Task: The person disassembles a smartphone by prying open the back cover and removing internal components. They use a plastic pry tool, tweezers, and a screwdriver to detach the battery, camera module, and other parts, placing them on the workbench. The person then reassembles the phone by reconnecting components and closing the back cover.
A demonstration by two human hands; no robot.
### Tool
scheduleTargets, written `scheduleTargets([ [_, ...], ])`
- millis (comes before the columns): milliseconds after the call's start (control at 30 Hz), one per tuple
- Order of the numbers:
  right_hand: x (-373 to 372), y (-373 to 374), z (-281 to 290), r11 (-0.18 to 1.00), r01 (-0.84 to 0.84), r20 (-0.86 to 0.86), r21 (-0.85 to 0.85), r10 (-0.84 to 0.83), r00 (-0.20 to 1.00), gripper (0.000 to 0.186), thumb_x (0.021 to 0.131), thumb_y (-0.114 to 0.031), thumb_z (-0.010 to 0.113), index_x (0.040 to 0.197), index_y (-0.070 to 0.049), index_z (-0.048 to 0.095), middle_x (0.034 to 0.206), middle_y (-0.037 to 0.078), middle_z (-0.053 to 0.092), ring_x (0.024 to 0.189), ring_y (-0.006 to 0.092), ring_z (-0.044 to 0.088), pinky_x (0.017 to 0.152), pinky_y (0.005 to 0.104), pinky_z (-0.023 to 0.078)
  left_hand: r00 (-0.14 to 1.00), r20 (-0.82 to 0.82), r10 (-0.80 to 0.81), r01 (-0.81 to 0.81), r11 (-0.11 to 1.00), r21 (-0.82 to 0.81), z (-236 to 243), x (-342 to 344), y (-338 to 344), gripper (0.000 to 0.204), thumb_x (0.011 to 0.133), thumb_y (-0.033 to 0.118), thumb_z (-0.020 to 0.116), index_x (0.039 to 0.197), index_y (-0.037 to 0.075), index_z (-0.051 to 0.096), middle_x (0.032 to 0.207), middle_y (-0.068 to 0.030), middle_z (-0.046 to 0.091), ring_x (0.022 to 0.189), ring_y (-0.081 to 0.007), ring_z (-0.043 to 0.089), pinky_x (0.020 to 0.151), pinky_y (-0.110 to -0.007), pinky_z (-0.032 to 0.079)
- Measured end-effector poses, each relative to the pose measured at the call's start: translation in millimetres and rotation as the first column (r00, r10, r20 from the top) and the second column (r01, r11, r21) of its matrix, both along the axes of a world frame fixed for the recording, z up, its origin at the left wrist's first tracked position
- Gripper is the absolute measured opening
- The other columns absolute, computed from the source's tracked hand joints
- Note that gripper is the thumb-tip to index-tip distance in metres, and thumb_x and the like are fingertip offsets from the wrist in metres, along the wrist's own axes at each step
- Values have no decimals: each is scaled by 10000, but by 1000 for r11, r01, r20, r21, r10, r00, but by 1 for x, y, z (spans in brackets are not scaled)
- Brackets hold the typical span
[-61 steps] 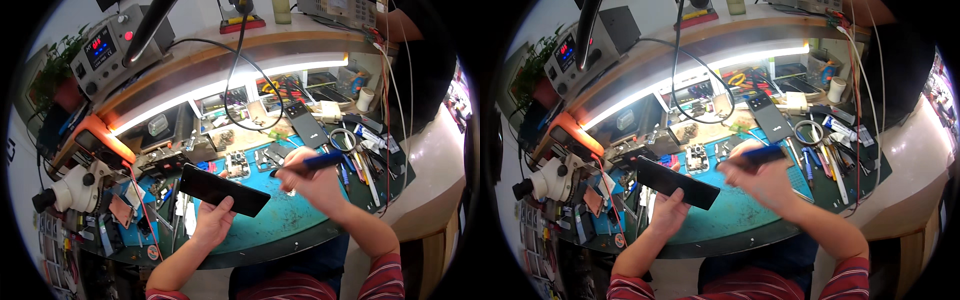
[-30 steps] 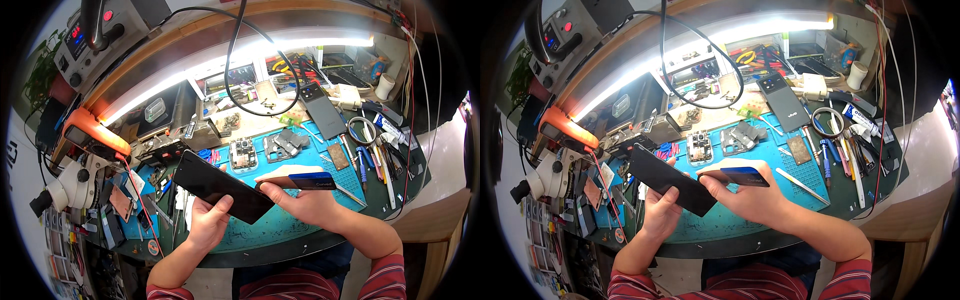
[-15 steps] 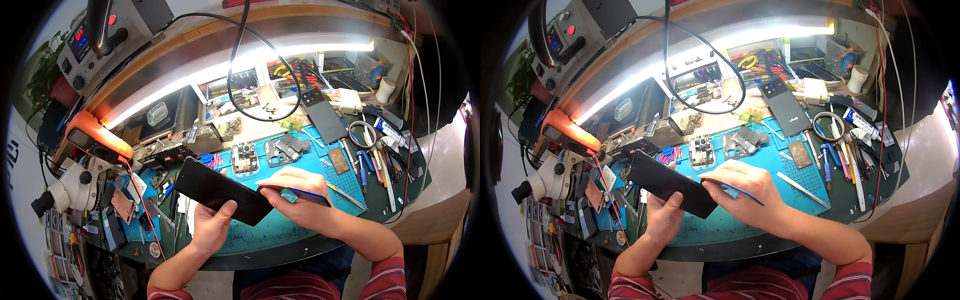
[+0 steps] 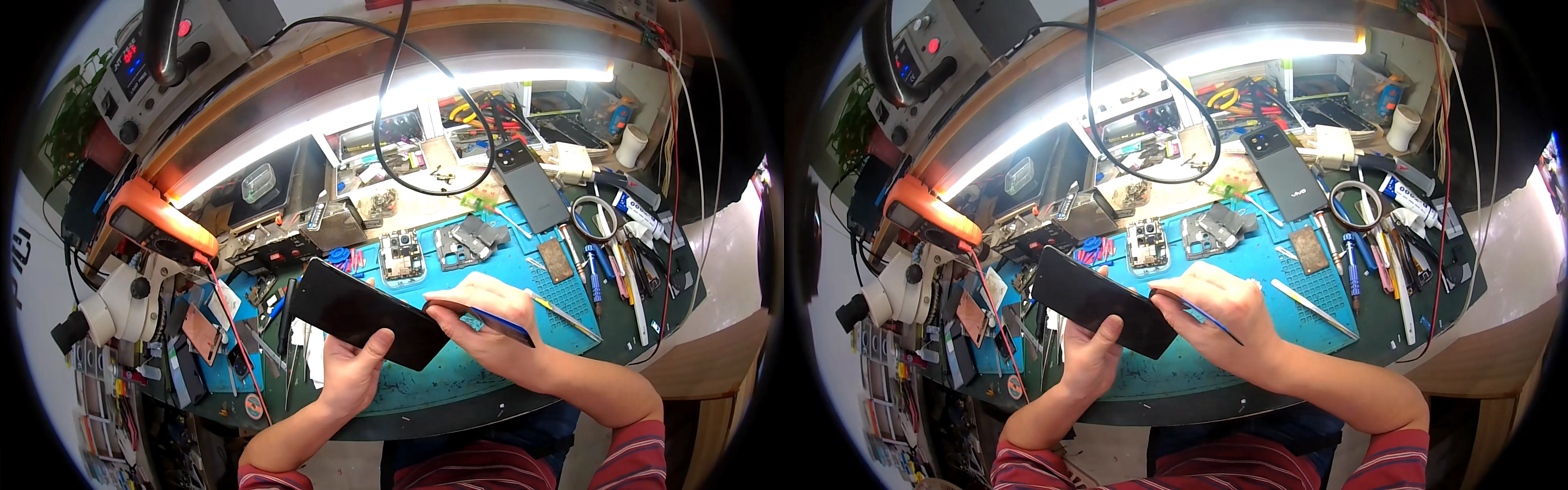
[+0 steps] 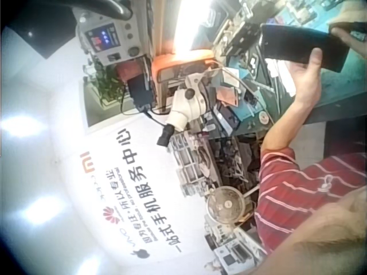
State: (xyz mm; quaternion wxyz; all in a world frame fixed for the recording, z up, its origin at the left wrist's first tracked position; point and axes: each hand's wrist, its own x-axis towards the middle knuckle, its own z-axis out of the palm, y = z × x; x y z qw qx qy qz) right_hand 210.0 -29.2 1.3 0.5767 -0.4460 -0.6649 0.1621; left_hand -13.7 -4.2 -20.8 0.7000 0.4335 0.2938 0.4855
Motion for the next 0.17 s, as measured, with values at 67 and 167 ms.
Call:
scheduleTargets([
  [67, -1, 1, -5, 1000, 0, -8, -9, 0, 1000, 225, 878, -35, 830, 1096, -71, 785, 841, 89, 713, 691, 236, 698, 586, 335, 547, 1000, 15, -8, 8, 1000, 1, 0, 1, 0, 790, 1000, 31, 743, 1653, 43, 298, 1401, -84, 623, 1294, -212, 614, 1143, -412, 469],
  [167, -1, 4, -10, 1000, -13, -23, -10, 12, 1000, 227, 891, -44, 822, 1112, -77, 782, 843, 94, 715, 701, 235, 704, 598, 339, 561, 999, 37, -9, 9, 1000, 2, 0, 2, -1, 741, 1007, 19, 735, 1633, 55, 340, 1399, -72, 616, 1267, -179, 621, 1103, -374, 512],
])
